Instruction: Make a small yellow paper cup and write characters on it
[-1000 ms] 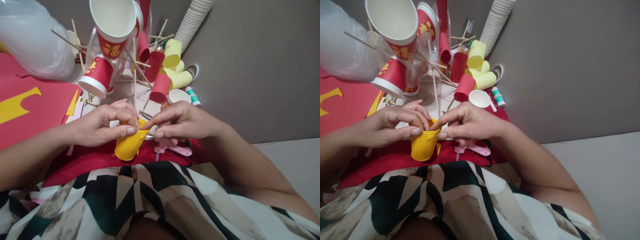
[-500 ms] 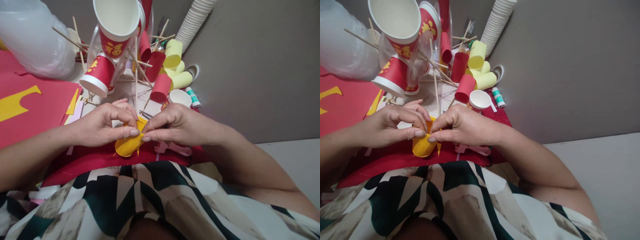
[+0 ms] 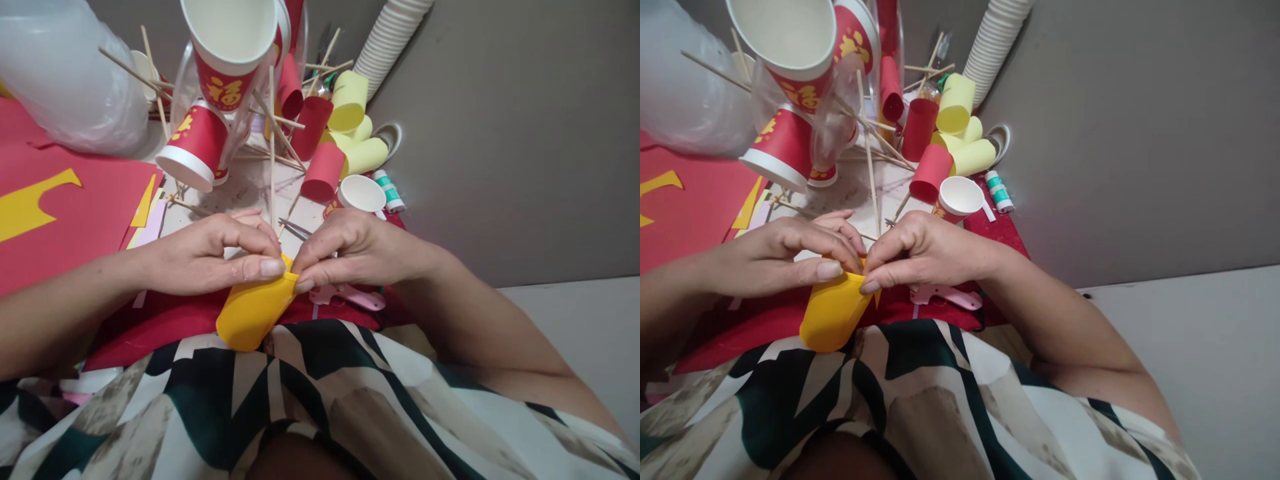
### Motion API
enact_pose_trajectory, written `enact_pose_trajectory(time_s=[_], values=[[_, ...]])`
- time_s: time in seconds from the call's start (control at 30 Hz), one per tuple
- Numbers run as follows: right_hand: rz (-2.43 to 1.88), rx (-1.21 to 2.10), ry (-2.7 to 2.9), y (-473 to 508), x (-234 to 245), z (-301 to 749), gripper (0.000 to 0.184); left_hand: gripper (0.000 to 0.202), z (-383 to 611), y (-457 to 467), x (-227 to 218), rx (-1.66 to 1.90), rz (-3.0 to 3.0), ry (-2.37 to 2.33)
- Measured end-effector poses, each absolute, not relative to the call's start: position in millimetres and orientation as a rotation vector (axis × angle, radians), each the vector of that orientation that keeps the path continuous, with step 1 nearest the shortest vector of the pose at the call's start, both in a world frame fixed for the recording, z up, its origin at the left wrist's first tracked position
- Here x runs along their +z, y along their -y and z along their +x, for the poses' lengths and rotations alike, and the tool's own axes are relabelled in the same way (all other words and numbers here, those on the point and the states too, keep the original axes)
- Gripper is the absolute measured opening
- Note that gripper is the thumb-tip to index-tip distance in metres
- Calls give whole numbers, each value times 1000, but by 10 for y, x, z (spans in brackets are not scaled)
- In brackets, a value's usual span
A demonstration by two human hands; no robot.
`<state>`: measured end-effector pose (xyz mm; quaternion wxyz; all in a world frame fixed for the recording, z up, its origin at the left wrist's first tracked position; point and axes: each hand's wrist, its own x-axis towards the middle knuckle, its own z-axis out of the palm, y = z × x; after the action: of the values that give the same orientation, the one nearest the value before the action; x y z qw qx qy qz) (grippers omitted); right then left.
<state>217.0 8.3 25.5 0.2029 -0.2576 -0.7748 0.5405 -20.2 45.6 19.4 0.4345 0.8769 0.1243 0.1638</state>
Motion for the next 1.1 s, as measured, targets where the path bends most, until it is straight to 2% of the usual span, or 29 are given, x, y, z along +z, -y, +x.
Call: enact_pose_trajectory(time_s=[0.1, 0.37, 0.47, 0.67, 0.9, 1.03, 1.1], values=[[-731, 1500, 2190, -77, 278, 2165, 23, 16, -198, -414, 183, 486, 2160, -399], [-753, 1529, 2217, -37, 279, 2286, 18, 31, -245, -451, 230, 582, 2061, -465], [-784, 1476, 2200, -30, 286, 2321, 17, 29, -258, -507, 240, 528, 1998, -444], [-831, 1386, 2278, -85, 301, 2342, 22, 9, -265, -520, 189, 482, 2045, -411], [-953, 1378, 2220, -36, 423, 2304, 30, 7, -263, -508, 178, 532, 2077, -405], [-932, 1364, 2257, 18, 433, 2201, 18, 7, -256, -498, 188, 499, 2107, -358], [-876, 1369, 2308, 22, 406, 2184, 21, 5, -252, -488, 187, 466, 2131, -317]])
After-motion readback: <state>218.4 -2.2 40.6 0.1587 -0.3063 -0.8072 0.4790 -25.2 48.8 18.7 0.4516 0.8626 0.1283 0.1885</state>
